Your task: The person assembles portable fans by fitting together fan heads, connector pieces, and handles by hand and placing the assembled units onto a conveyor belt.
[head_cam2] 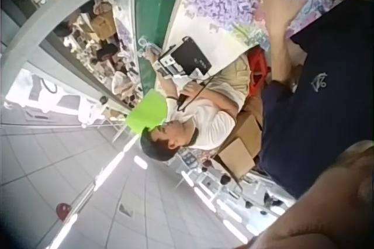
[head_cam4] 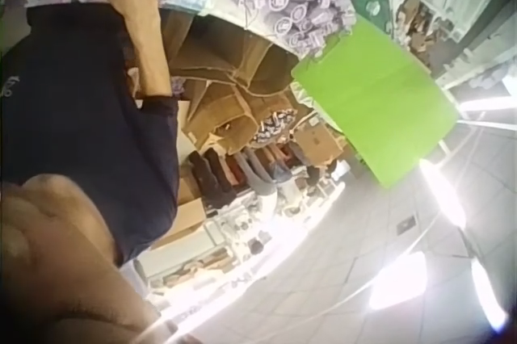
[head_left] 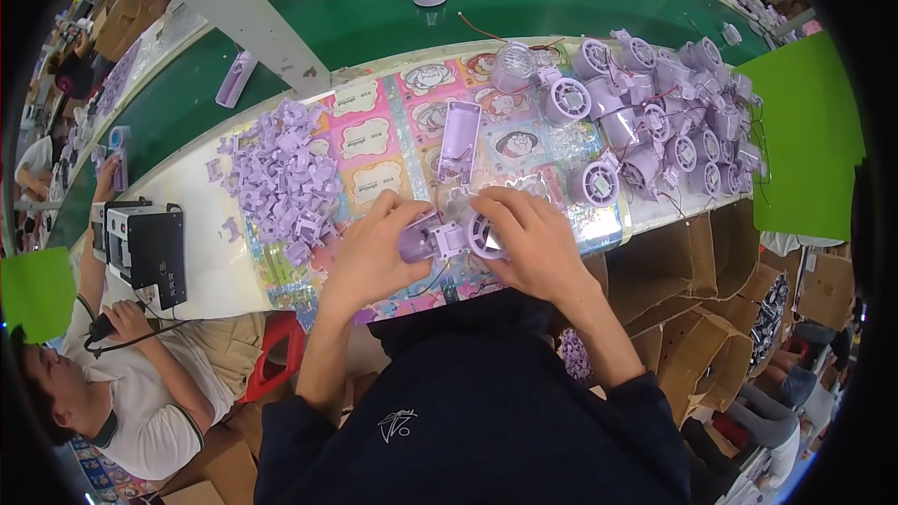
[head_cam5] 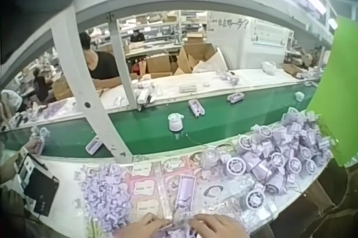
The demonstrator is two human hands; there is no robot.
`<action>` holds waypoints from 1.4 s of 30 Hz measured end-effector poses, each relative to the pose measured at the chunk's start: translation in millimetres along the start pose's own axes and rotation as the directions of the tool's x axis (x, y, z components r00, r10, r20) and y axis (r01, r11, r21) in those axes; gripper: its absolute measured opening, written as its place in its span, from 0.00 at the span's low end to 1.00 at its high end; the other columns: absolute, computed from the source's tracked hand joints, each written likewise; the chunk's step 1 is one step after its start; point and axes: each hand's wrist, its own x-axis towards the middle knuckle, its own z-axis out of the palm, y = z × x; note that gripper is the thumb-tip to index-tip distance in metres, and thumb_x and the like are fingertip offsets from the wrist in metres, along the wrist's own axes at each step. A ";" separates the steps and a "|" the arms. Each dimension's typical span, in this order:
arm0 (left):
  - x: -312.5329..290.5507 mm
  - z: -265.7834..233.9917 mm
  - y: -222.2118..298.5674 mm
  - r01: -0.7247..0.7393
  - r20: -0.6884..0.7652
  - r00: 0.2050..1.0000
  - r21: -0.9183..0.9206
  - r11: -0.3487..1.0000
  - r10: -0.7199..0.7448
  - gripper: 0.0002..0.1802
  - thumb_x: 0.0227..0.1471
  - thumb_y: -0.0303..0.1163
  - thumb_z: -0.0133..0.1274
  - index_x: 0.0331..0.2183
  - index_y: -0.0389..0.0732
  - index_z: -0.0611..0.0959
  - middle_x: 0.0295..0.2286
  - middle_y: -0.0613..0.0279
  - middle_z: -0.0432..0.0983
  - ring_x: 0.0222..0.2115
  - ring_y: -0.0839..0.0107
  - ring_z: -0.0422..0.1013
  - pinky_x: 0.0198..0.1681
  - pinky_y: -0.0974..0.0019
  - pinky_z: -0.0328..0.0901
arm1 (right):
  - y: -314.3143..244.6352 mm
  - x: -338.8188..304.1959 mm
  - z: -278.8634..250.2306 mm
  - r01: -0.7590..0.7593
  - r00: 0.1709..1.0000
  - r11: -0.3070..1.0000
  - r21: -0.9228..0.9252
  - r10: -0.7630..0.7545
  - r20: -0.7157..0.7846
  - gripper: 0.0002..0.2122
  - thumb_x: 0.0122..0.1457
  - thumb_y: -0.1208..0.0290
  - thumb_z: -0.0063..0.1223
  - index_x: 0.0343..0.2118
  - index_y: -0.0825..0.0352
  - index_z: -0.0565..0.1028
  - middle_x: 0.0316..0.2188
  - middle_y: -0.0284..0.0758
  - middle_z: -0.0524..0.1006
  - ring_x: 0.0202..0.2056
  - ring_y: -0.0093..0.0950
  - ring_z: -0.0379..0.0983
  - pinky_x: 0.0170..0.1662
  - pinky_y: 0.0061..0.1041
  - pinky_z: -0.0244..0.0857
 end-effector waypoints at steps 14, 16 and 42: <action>3.6 -2.9 7.8 -0.141 0.025 0.989 -0.100 0.985 0.144 0.26 0.46 0.37 0.67 0.46 0.33 0.83 0.37 0.49 0.81 0.39 0.50 0.78 0.43 0.57 0.70 | -14.4 12.7 -16.5 0.124 0.991 0.950 -0.285 -0.136 -0.022 0.29 0.47 0.76 0.56 0.58 0.55 0.74 0.45 0.34 0.75 0.36 0.31 0.74 0.34 0.29 0.69; 4.3 0.2 7.9 -0.145 -0.013 0.989 -0.121 0.982 0.144 0.25 0.46 0.36 0.67 0.45 0.34 0.83 0.36 0.48 0.81 0.38 0.49 0.78 0.42 0.57 0.71 | -13.9 13.3 -14.8 0.120 0.990 0.951 -0.284 -0.135 -0.034 0.29 0.48 0.76 0.56 0.58 0.55 0.75 0.45 0.33 0.75 0.36 0.31 0.74 0.33 0.28 0.69; 341.5 -8.8 -43.5 -0.094 -0.797 0.579 0.145 0.985 0.173 0.17 0.50 0.33 0.51 0.38 0.34 0.85 0.37 0.42 0.78 0.44 0.47 0.69 0.52 0.50 0.62 | 44.6 -2.7 76.5 -0.295 0.847 0.922 0.250 0.373 -0.380 0.07 0.53 0.80 0.59 0.35 0.67 0.75 0.23 0.37 0.74 0.20 0.35 0.73 0.25 0.33 0.67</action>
